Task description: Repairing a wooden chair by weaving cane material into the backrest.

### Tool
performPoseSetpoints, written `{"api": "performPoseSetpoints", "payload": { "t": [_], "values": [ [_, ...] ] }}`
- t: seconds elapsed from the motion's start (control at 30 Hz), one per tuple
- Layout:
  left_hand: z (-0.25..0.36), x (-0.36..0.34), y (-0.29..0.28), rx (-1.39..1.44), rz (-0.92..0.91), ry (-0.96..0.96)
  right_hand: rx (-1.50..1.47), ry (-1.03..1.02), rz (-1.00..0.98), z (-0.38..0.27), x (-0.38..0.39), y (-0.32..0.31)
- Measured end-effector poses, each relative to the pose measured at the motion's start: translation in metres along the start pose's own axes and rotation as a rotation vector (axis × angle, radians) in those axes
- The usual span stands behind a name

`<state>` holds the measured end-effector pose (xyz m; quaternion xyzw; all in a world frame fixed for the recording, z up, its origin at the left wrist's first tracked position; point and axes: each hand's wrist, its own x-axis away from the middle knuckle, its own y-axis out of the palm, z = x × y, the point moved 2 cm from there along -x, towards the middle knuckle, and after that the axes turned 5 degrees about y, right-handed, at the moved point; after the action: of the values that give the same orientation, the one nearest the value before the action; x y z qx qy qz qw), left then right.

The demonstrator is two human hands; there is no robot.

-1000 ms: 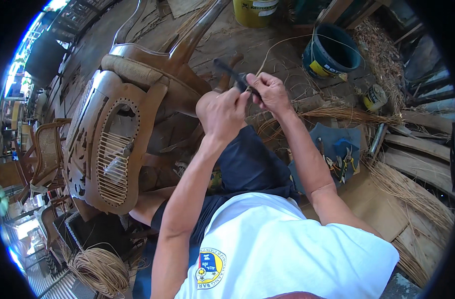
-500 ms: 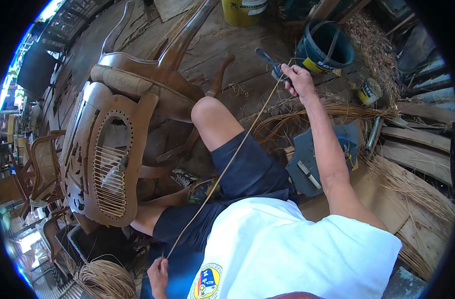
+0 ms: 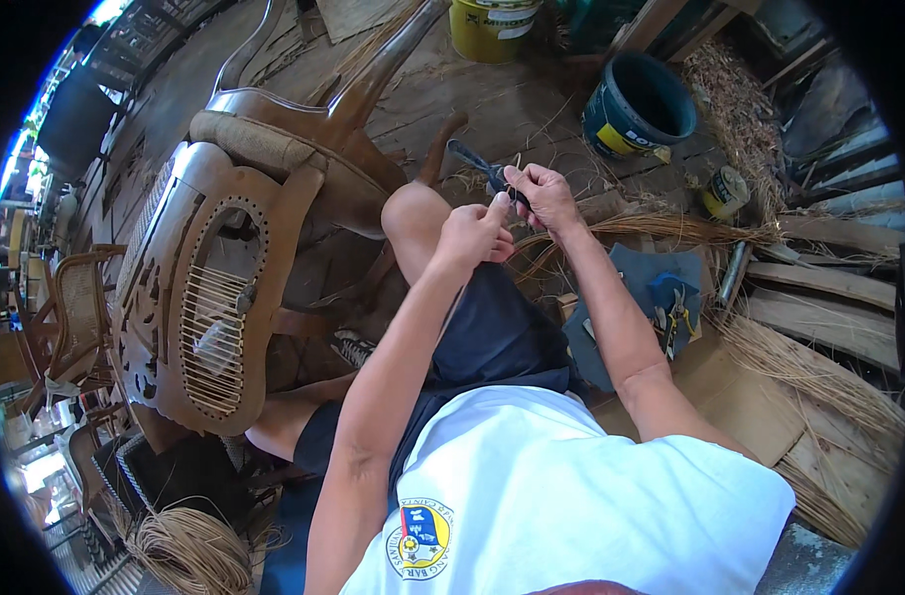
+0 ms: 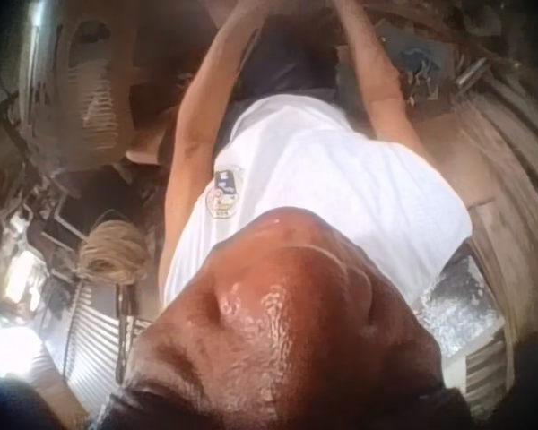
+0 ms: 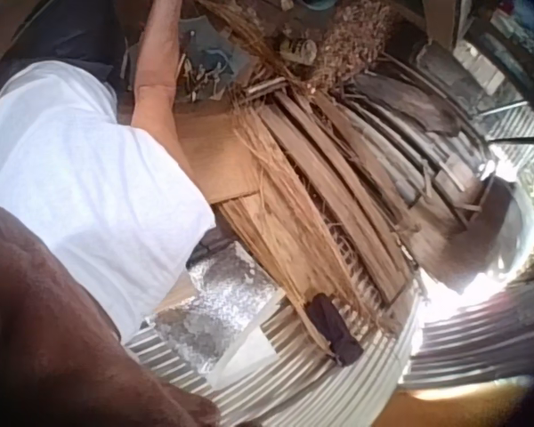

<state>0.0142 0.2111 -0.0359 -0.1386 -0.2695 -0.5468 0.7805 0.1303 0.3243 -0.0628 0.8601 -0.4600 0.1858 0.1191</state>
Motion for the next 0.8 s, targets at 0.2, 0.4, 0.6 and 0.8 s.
{"api": "performPoseSetpoints", "payload": {
  "t": [0.2, 0.4, 0.6, 0.8],
  "values": [
    [0.0, 0.073, -0.019, -0.735, 0.382, 0.816, -0.093, 0.046, -0.055, 0.002, -0.033, -0.016],
    [-0.061, 0.285, -0.134, -0.853, 0.448, 0.349, -0.006, 0.039, 0.141, 0.007, -0.086, -0.094],
    [-0.204, 0.534, -0.258, -0.696, 0.635, -0.285, 0.082, 0.036, 0.16, 0.004, -0.091, -0.127],
    [-0.054, 0.364, -0.17, -0.495, 0.444, -0.079, 0.193, -0.027, 0.073, 0.017, -0.028, -0.073]
  ]
}}
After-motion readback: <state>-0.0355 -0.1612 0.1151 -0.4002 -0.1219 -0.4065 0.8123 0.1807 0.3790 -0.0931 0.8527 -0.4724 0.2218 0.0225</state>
